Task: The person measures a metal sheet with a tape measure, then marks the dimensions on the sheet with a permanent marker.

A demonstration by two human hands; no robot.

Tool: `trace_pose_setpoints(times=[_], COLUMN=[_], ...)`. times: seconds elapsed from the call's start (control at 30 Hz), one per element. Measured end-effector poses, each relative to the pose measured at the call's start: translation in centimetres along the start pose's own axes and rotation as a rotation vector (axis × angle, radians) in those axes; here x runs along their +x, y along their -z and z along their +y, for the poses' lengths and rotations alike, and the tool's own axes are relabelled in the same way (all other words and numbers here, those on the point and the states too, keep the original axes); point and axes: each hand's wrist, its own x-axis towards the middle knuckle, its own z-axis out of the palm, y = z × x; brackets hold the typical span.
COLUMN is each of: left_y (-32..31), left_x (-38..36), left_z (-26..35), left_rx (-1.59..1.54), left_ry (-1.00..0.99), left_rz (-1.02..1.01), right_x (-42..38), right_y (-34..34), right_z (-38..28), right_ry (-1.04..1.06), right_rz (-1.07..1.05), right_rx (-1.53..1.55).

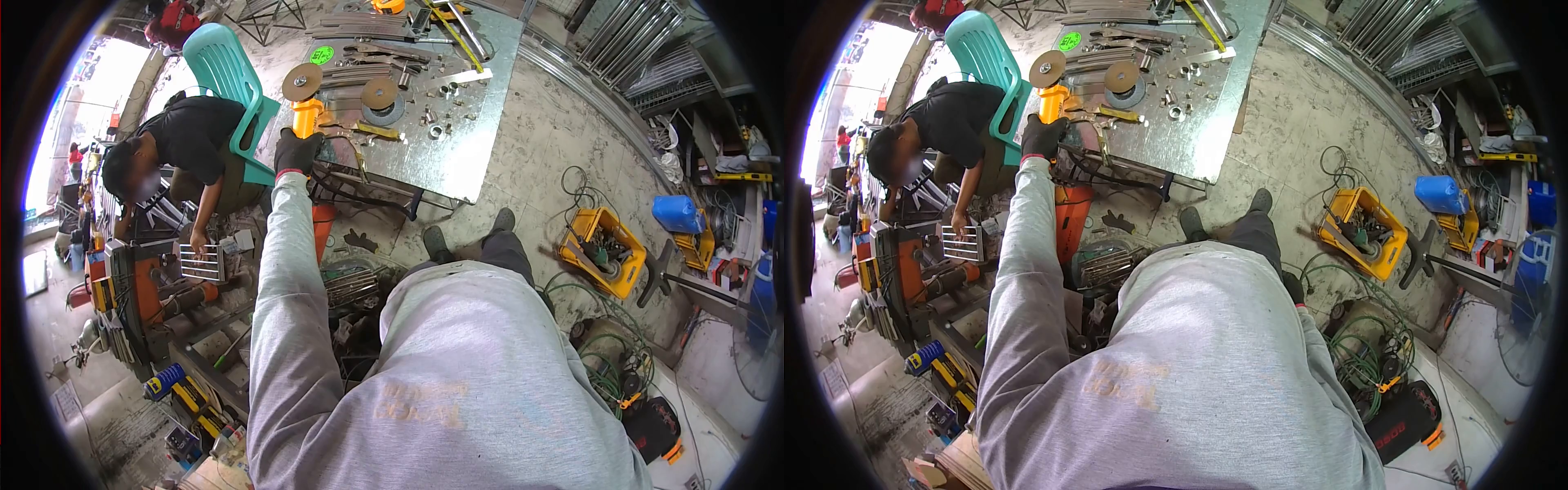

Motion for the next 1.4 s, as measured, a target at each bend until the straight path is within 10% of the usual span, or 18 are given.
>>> trace_pose_setpoints(times=[1.13,1.33,1.4], left_y=[2.0,2.1,1.0], left_x=[-2.3,-4.6,-4.0], left_z=[-1.8,-3.2,-4.9], left_rx=[-0.292,-0.537,-0.056], left_ry=[0.035,0.018,-0.207], left_rz=[-0.098,0.002,0.439], right_x=[2.1,3.7,4.5], right_y=[2.5,4.6,5.3], right_z=[-2.0,-3.7,-4.3], right_ry=[-0.166,-0.176,-0.173], right_rz=[0.135,0.169,0.181], right_rx=[0.230,0.234,0.238])
